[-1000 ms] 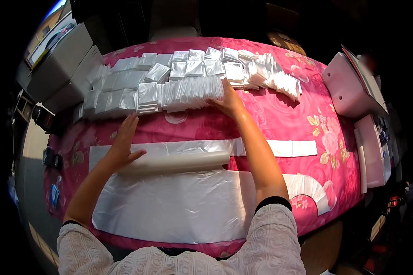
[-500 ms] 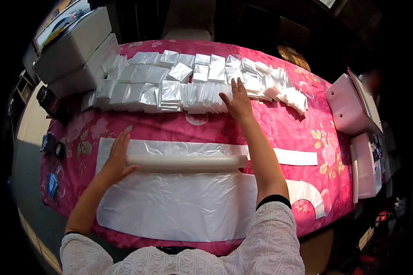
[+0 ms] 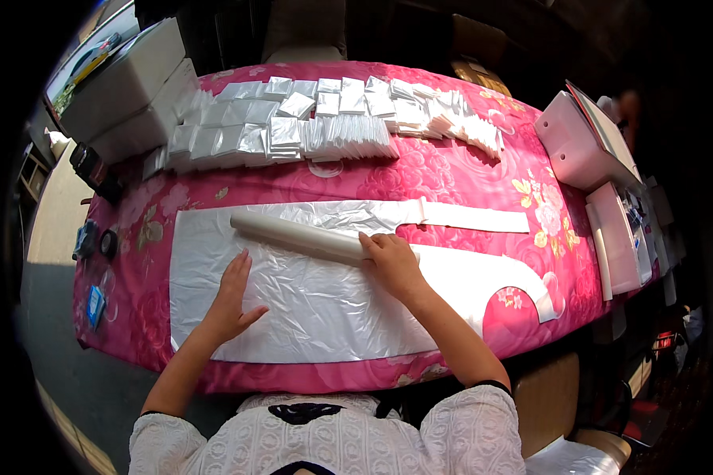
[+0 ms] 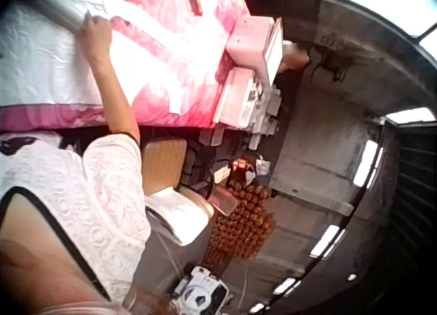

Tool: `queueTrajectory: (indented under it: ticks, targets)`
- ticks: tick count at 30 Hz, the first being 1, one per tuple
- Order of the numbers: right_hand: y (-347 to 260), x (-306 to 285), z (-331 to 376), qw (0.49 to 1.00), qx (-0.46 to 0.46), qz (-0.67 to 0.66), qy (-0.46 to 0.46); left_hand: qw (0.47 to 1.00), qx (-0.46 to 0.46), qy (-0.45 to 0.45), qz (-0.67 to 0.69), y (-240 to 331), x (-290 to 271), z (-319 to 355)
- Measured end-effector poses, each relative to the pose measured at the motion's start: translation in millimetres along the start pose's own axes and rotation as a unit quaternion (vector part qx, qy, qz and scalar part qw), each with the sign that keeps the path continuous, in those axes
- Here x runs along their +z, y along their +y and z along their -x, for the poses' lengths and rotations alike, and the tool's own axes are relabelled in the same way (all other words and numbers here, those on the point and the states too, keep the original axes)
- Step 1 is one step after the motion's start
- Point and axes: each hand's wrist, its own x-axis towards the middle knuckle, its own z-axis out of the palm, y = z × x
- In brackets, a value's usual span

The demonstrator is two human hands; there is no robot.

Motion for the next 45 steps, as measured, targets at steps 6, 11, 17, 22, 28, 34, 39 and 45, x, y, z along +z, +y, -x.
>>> queueTrajectory:
  ticks: [6,11,17,22,28,34,39,45]
  targets:
    - [-69,-21,90,0.973,0.208,-0.024,-0.098,0.996,0.036,-0.052,0.067,58,44,6]
    - [-87,-19,131,0.969,0.2,-0.133,-0.049,0.993,0.087,-0.042,0.062,97,87,-11]
    - [1,-7,136,0.996,0.065,-0.054,0.01,0.991,0.122,-0.046,-0.004,125,108,-40]
    - [105,-36,157,0.993,0.114,0.029,0.011,0.988,0.136,-0.057,0.041,135,119,-52]
    - [149,-54,114,0.975,0.193,-0.004,0.112,0.984,0.151,-0.05,0.08,133,119,-58]
    - [117,-30,-11,0.984,0.105,-0.072,0.123,0.996,-0.006,-0.028,-0.089,44,65,-55]
    - [121,-11,-77,0.999,0.038,-0.003,-0.013,0.974,-0.109,0.033,-0.195,-49,18,-17]
    - [116,-26,-110,0.944,0.054,0.055,-0.32,0.97,-0.139,0.04,-0.196,-67,8,4]
